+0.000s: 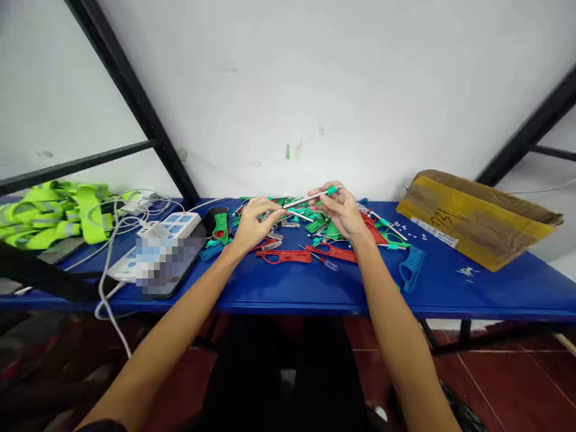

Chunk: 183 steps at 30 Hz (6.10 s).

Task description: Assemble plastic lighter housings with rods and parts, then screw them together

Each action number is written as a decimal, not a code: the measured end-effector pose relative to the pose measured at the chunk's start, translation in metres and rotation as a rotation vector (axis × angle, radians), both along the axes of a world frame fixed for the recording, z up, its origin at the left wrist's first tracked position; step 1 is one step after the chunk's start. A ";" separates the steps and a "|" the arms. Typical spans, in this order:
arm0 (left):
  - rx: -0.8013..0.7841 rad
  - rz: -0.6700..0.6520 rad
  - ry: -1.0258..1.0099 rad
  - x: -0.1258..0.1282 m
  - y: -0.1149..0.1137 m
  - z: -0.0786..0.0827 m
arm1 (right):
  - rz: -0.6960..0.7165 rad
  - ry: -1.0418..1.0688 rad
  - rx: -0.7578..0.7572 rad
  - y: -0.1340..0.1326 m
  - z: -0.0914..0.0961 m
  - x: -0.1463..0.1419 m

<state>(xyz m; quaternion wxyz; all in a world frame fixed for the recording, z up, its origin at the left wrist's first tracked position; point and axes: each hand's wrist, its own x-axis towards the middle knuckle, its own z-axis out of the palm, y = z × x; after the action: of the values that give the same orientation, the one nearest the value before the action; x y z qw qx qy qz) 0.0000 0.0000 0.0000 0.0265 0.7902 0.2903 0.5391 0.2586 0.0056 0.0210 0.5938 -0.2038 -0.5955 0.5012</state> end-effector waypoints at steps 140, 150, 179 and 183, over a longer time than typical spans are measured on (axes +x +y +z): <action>0.021 0.105 0.176 -0.024 0.002 0.008 | -0.049 -0.368 -0.075 -0.018 -0.008 -0.038; -0.170 0.218 0.322 -0.047 -0.041 0.020 | 0.293 -0.407 -0.243 -0.030 -0.016 -0.055; -0.300 0.113 0.444 -0.072 -0.104 -0.049 | 0.239 -0.764 -0.315 -0.070 -0.037 -0.065; -0.343 0.016 0.377 -0.073 -0.109 -0.048 | 0.033 -0.933 -0.058 -0.107 -0.055 -0.064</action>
<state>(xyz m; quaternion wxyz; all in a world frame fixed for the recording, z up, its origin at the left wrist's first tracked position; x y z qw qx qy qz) -0.0729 -0.1086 -0.0481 0.1013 0.8585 0.3835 0.3252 0.1948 -0.1012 -0.0344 0.2483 -0.4144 -0.7879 0.3819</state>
